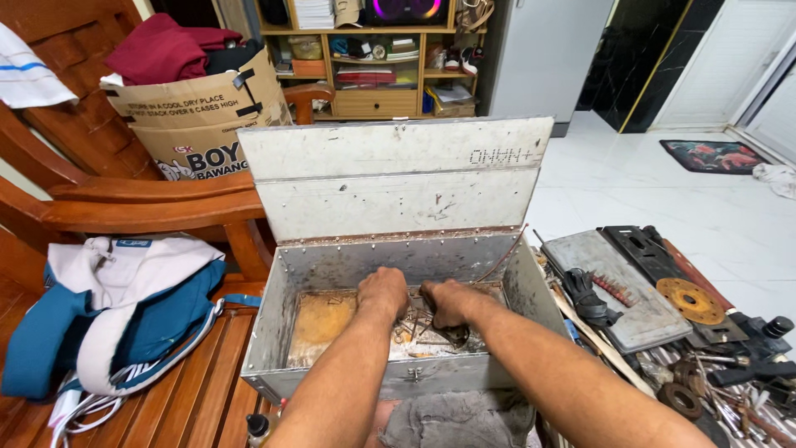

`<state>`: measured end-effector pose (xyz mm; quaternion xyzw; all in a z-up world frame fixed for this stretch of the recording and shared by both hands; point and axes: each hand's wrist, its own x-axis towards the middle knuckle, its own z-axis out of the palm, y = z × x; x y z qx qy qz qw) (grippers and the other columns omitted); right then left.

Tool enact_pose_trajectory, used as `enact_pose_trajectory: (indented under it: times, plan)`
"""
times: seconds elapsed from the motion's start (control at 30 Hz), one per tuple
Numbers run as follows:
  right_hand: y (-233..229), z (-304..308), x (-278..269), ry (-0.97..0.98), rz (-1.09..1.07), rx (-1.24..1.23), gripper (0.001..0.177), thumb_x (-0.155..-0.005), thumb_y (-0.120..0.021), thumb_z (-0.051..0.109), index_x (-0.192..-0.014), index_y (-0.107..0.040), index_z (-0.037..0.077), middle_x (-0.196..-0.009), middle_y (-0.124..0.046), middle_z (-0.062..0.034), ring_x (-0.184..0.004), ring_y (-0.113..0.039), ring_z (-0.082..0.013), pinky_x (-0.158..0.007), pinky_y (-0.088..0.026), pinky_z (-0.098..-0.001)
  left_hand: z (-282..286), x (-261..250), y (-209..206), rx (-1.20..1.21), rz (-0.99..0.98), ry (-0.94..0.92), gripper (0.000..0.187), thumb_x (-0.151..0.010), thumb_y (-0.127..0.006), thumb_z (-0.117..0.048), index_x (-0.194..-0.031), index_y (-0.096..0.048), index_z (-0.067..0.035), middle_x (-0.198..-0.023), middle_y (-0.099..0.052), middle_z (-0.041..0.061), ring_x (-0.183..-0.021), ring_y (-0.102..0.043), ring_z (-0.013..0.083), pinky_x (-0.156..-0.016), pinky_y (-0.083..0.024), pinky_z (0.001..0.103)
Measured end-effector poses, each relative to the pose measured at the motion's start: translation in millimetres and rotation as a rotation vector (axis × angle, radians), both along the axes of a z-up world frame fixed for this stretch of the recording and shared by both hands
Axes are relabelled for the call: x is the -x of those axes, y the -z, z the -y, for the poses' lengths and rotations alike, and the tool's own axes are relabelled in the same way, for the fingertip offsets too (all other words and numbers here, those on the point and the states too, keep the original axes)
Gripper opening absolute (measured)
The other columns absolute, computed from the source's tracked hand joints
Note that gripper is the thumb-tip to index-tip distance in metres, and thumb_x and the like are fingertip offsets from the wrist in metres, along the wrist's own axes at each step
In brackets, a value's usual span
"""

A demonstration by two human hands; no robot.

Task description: The person sorts through a metal toolbox filled with various tools and hardware. They pick up items such as a metal frame, pliers, a circular saw blade, and other small parts, then place them on a nearby stool covered with a striped cloth.

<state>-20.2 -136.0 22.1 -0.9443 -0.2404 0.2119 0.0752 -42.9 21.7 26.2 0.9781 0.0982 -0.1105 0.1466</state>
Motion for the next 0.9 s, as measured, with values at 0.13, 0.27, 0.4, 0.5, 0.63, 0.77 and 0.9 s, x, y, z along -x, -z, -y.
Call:
enact_pose_trajectory:
  times: [0.13,0.27,0.4,0.5,0.63,0.77,0.9]
  plan:
    - [2.4,-0.2,-3.9,0.229,-0.239,-0.149,0.042,-0.081,-0.072,0.007,-0.121,-0.064,0.014,-0.11,-0.075,-0.0123,-0.102,-0.079,-0.0295,-0.085,-0.068,-0.0438,-10.6,2.4,-1.5,0.104,-0.024,-0.151,0.025,-0.095,-0.068,-0.012,-0.118,-0.075,-0.005,-0.131,-0.069,0.017,-0.123,-0.068,0.0316,-0.104,-0.055,0.043]
    - [1.8,6.4,-19.6,0.148,-0.068,-0.212,0.027,-0.088,-0.075,0.009,-0.113,-0.064,0.012,-0.108,-0.072,-0.0096,-0.1,-0.071,-0.0237,-0.086,-0.061,-0.0384,-14.4,3.9,-2.3,0.141,-0.037,-0.109,0.029,-0.093,-0.069,-0.006,-0.121,-0.074,-0.003,-0.137,-0.065,0.019,-0.128,-0.063,0.0347,-0.107,-0.052,0.042]
    - [3.2,15.2,-26.7,0.177,-0.046,-0.273,0.014,-0.088,-0.072,0.002,-0.097,-0.062,0.007,-0.097,-0.075,-0.0102,-0.093,-0.071,-0.0234,-0.077,-0.059,-0.0389,-9.5,4.7,-4.7,0.121,-0.066,-0.055,0.031,-0.092,-0.07,-0.004,-0.123,-0.072,-0.003,-0.14,-0.061,0.019,-0.13,-0.06,0.0359,-0.107,-0.052,0.044]
    - [4.0,20.4,-28.2,0.244,-0.153,-0.35,0.01,-0.092,-0.066,0.0,-0.092,-0.058,0.006,-0.093,-0.073,-0.0111,-0.084,-0.072,-0.0242,-0.066,-0.062,-0.0374,-8.9,5.8,-4.4,0.071,-0.089,-0.037,0.031,-0.092,-0.07,-0.006,-0.122,-0.074,-0.005,-0.138,-0.064,0.017,-0.129,-0.062,0.0341,-0.105,-0.054,0.043]
    - [2.7,19.4,-25.9,0.268,-0.172,-0.378,0.011,-0.092,-0.062,-0.004,-0.092,-0.057,0.006,-0.092,-0.073,-0.0127,-0.074,-0.073,-0.0226,-0.055,-0.064,-0.0333,-12.0,6.9,0.1,0.008,-0.085,-0.023,0.03,-0.093,-0.068,-0.008,-0.123,-0.075,-0.009,-0.139,-0.066,0.014,-0.13,-0.063,0.0307,-0.106,-0.054,0.042]
    - [-4.3,18.7,-18.2,0.316,-0.216,-0.377,0.011,-0.094,-0.067,0.008,-0.098,-0.057,0.003,-0.094,-0.073,-0.0145,-0.075,-0.075,-0.025,-0.058,-0.066,-0.0344,-7.9,0.9,7.3,-0.062,-0.152,-0.045,0.041,-0.095,-0.069,-0.01,-0.135,-0.066,-0.007,-0.153,-0.052,0.015,-0.139,-0.054,0.0328,-0.108,-0.052,0.044]
    - [-20.1,13.0,-5.4,0.253,-0.242,-0.29,0.048,-0.089,-0.076,0.033,-0.124,-0.057,0.006,-0.115,-0.072,-0.018,-0.103,-0.072,-0.0291,-0.091,-0.06,-0.0444,-8.1,-4.3,15.7,-0.084,-0.198,-0.06,0.05,-0.095,-0.07,-0.012,-0.143,-0.058,-0.005,-0.162,-0.038,0.016,-0.144,-0.047,0.0348,-0.108,-0.051,0.046]
